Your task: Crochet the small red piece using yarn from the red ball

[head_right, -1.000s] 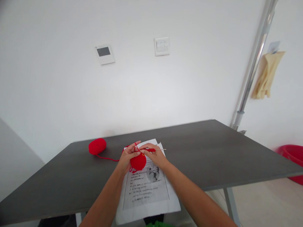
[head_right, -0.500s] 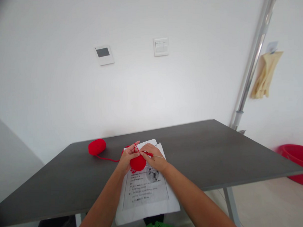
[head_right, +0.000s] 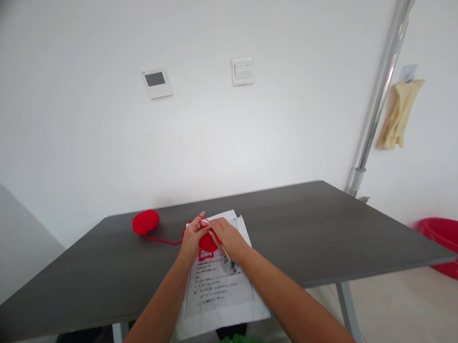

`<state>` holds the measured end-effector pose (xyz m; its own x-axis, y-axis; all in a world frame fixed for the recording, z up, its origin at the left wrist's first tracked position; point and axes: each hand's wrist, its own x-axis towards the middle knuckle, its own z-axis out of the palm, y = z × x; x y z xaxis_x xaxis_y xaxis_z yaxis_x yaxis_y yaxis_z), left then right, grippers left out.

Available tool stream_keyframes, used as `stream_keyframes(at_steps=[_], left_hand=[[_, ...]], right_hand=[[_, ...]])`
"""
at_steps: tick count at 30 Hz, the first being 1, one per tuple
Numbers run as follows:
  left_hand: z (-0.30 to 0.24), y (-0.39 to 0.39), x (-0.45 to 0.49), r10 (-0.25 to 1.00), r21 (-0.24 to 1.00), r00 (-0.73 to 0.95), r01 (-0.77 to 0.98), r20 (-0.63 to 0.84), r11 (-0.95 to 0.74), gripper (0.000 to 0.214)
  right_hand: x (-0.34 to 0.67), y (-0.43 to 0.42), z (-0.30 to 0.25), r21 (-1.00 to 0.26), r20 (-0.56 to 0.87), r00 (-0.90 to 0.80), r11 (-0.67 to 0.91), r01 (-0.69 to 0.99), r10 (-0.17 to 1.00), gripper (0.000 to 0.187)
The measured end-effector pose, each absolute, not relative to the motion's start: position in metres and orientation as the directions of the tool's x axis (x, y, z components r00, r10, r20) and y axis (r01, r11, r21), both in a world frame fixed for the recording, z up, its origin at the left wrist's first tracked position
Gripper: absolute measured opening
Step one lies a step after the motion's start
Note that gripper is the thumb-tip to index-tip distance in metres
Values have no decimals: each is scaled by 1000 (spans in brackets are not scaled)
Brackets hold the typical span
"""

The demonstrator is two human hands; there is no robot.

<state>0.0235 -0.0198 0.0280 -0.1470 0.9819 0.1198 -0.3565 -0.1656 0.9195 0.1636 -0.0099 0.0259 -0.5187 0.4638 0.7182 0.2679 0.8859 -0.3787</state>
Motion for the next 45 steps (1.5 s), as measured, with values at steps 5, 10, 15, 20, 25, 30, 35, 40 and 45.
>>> stream_keyframes(at_steps=[5, 10, 15, 20, 25, 30, 35, 40, 45], left_hand=[[33, -23, 21, 999, 861, -30, -508, 13, -26, 68], [34, -23, 14, 996, 856, 72, -511, -44, 75, 61], [29, -21, 5, 984, 869, 152, -471, -92, 154, 56], [28, -21, 5, 985, 891, 136, -428, -102, 151, 62], [31, -19, 9, 1000, 904, 5, -427, -19, 19, 49], [25, -10, -2, 917, 881, -395, -414, 51, -228, 26], [18, -4, -19, 651, 942, -735, -55, 186, -331, 17], [25, -13, -14, 550, 828, -655, 546, 518, -129, 18], [27, -19, 5, 629, 758, -464, 555, 624, -343, 17]], right_hand=[[162, -11, 28, -352, 746, -514, 906, 234, 423, 25], [166, -15, 32, -421, 742, -492, 888, 186, 455, 22], [170, -15, 29, -524, 688, -494, 835, 170, 532, 21], [168, -10, 25, -719, 621, -409, 694, 43, 668, 18], [167, -1, 29, -882, 464, -251, 418, -216, 850, 21], [178, 16, 27, -833, 246, -38, 192, -518, 969, 22], [188, 31, 23, -718, 86, 202, 201, -667, 976, 23], [189, 33, 20, -754, 39, 219, 173, -634, 975, 24], [184, 24, 23, -810, 109, -70, 48, -584, 992, 23]])
